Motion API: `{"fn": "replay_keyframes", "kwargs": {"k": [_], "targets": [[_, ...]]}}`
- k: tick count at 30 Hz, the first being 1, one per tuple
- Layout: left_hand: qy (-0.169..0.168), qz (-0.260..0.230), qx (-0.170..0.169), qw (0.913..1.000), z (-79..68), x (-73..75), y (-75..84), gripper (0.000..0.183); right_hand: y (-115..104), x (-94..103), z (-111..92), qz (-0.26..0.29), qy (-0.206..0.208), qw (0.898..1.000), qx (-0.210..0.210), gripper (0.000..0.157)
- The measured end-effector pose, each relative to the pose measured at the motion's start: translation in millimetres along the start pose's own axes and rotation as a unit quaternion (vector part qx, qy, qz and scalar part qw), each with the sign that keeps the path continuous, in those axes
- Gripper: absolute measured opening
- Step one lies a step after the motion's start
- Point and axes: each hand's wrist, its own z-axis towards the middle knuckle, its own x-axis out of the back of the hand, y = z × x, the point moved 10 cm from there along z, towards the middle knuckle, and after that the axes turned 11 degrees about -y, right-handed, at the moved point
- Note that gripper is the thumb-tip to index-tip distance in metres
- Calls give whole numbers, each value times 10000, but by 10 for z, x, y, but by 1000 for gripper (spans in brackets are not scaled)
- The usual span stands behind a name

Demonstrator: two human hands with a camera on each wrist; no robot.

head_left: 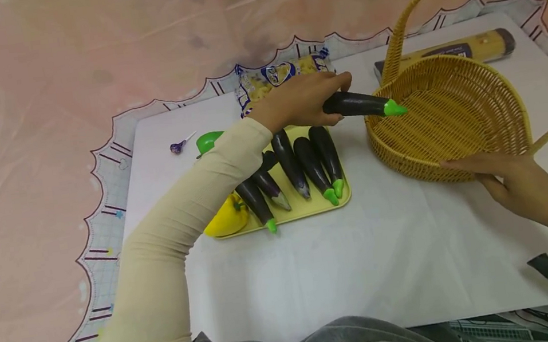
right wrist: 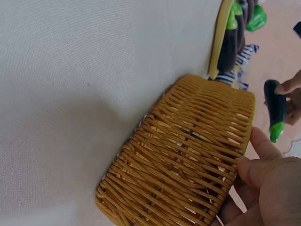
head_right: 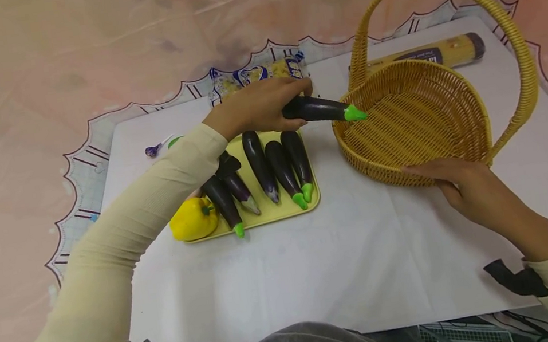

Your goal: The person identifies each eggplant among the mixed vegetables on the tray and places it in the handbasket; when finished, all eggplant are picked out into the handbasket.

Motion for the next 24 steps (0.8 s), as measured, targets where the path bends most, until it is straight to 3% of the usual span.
{"fn": "replay_keyframes", "kwargs": {"k": [13,24], "targets": [[63,85,-177,9998,177,39,136,49,32,-22,13,17,-179,9996,-206,54],[-75,84,-169,9998,328,38,221,50,31,-28,3,49,-160,9997,-194,56]]}}
